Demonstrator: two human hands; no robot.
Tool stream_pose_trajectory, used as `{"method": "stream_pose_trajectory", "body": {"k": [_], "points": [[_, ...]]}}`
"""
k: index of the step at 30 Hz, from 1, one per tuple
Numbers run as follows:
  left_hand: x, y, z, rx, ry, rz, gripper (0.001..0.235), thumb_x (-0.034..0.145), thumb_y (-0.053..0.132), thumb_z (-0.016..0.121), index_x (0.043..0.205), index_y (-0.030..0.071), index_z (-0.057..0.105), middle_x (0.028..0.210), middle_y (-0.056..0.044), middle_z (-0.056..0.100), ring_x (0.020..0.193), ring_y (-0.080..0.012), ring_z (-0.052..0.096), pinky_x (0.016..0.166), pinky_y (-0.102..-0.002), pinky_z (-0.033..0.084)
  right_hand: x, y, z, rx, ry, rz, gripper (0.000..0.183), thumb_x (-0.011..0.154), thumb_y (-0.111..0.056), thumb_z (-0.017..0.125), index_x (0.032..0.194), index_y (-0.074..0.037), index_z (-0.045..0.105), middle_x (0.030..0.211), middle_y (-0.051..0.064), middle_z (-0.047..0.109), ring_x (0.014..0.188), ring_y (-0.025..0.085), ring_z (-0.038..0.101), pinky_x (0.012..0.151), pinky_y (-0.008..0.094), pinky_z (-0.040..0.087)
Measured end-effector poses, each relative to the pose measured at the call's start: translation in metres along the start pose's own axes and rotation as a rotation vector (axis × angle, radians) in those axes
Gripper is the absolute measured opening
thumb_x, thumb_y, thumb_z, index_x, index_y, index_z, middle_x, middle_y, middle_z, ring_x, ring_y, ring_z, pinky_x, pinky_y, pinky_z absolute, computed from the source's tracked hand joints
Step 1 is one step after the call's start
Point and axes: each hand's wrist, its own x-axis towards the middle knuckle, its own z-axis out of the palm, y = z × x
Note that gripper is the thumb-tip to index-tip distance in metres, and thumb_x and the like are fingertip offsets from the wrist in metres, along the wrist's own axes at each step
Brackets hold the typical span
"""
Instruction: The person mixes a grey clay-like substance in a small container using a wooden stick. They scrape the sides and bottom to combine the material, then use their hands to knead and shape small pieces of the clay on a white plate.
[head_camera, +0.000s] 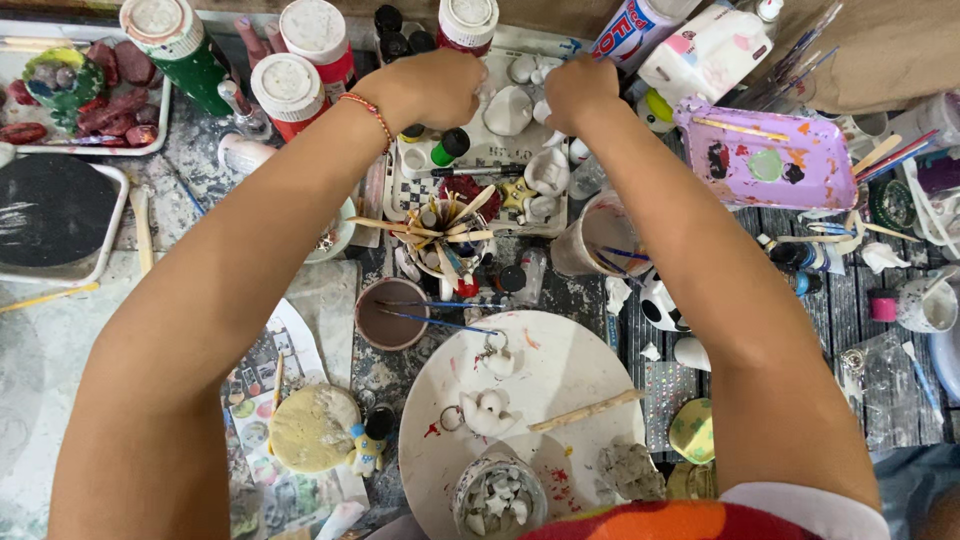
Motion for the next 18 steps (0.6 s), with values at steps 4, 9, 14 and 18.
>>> {"method": "stream_pose_trajectory", "body": {"k": [4, 9, 14, 18], "points": [[-0.007, 0.000, -0.007, -0.078, 0.090, 0.008, 0.038, 0.093, 0.015, 0.058, 0.127, 0.000, 0.063, 0.111, -0.028, 0.069, 0.103, -0.0427, 0.067, 0.088, -0.049, 0.052, 0.001, -0.006, -0.001, 0.057, 0.229, -0.131, 0.043, 0.073, -0.031, 0.084, 0.107, -0.008, 0.072, 0.113, 0.013, 0.070, 0.113, 0.034, 0.061, 0.087, 0.050, 0.053], [-0.010, 0.007, -0.012, -0.092, 0.087, 0.003, 0.038, 0.095, 0.020, 0.060, 0.129, 0.002, 0.063, 0.110, -0.026, 0.069, 0.102, -0.0424, 0.067, 0.089, -0.049, 0.052, 0.003, -0.009, 0.002, 0.244, 0.198, -0.234, 0.019, 0.078, -0.030, 0.085, 0.084, -0.016, 0.074, 0.109, 0.008, 0.071, 0.115, 0.032, 0.060, 0.090, 0.049, 0.053], [-0.010, 0.007, -0.011, -0.068, 0.113, 0.012, 0.040, 0.094, 0.023, 0.063, 0.128, 0.003, 0.062, 0.112, -0.026, 0.068, 0.102, -0.0429, 0.066, 0.086, -0.051, 0.051, 0.009, -0.009, 0.016, 0.300, 0.312, -0.259, 0.007, 0.081, -0.019, 0.080, 0.083, -0.015, 0.074, 0.101, 0.010, 0.073, 0.109, 0.032, 0.065, 0.087, 0.047, 0.055], [-0.006, 0.002, -0.004, -0.054, 0.122, 0.032, 0.035, 0.094, 0.023, 0.062, 0.124, 0.003, 0.065, 0.111, -0.026, 0.069, 0.103, -0.0428, 0.066, 0.088, -0.051, 0.052, 0.009, -0.012, 0.021, 0.355, 0.358, -0.258, 0.008, 0.082, -0.015, 0.078, 0.087, -0.011, 0.073, 0.099, 0.014, 0.072, 0.105, 0.035, 0.066, 0.087, 0.048, 0.054]]}}
